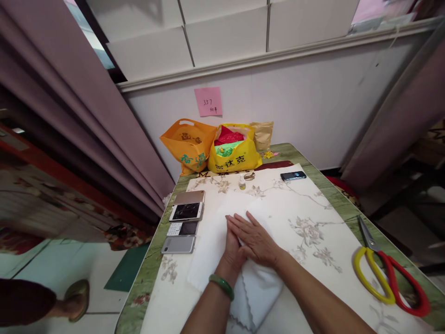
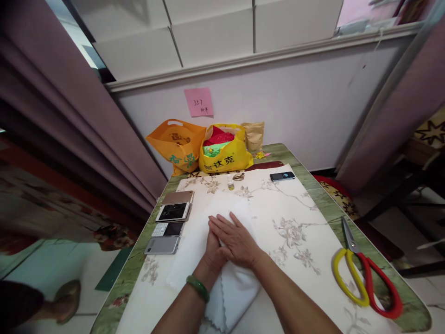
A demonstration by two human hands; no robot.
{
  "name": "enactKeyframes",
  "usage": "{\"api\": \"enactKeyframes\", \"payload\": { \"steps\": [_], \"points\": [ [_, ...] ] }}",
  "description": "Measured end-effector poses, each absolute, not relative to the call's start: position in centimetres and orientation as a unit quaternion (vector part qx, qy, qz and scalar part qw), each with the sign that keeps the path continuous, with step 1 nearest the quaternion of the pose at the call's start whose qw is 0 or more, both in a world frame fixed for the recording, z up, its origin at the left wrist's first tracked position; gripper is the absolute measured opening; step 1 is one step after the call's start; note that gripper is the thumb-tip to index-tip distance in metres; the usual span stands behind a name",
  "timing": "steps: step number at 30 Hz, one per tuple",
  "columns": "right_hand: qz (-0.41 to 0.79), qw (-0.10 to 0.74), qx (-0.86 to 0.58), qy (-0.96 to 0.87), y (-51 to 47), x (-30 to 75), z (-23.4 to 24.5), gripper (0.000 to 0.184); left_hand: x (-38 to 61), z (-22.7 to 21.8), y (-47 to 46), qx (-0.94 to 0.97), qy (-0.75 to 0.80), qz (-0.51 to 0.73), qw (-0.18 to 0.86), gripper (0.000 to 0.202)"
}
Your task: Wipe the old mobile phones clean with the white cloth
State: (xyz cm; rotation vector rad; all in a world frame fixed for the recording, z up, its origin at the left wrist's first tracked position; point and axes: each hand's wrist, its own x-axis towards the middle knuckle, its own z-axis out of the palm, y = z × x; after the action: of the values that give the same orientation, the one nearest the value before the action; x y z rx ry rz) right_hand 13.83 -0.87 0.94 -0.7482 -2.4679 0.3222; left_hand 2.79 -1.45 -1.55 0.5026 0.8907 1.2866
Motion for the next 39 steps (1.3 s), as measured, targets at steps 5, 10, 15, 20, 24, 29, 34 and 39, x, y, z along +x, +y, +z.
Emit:
{"api": "enactKeyframes", "payload": {
  "steps": [5, 10, 15, 20, 24, 29, 34, 39],
  "points": [
    [0.11, 0.374, -0.348, -0.853, -0.7, 14.1, 0.2, 0.079, 3.2, 0.9, -1.7, 0.137, 0.27, 0.513, 0.803, 0.046],
    [0.136, 0.577, -0.437, -0.676, -0.6, 15.1, -0.4, 0.058, 2.9, 0.6, -1.5, 0.039, 0.285, 0.488, 0.824, 0.039],
    [0.085, 0.483, -0.365, -0.791, -0.2, 15.0, -1.2, 0.04, 2.8, 0.2, -1.0, -0.011, 0.263, 0.559, 0.786, 0.035],
    [0.121, 0.377, -0.313, -0.864, -0.1, 14.1, -1.1, 0.045, 2.5, 0.2, -0.8, -0.026, 0.225, 0.564, 0.794, 0.043],
    [0.098, 0.336, -0.351, -0.869, 0.2, 14.4, -0.6, 0.045, 2.6, 0.5, -1.0, 0.001, 0.233, 0.547, 0.804, 0.045],
    [0.048, 0.319, -0.434, -0.842, 0.3, 14.8, -0.1, 0.049, 3.0, 1.0, -1.3, 0.077, 0.261, 0.509, 0.817, 0.06],
    [0.019, 0.35, -0.532, -0.771, 0.5, 15.5, -0.2, 0.052, 3.2, 0.9, -1.6, 0.132, 0.268, 0.489, 0.82, 0.064],
    [0.025, 0.397, -0.588, -0.704, 0.7, 15.9, -0.9, 0.055, 3.2, 0.8, -1.7, 0.157, 0.255, 0.474, 0.828, 0.062]
  ]
}}
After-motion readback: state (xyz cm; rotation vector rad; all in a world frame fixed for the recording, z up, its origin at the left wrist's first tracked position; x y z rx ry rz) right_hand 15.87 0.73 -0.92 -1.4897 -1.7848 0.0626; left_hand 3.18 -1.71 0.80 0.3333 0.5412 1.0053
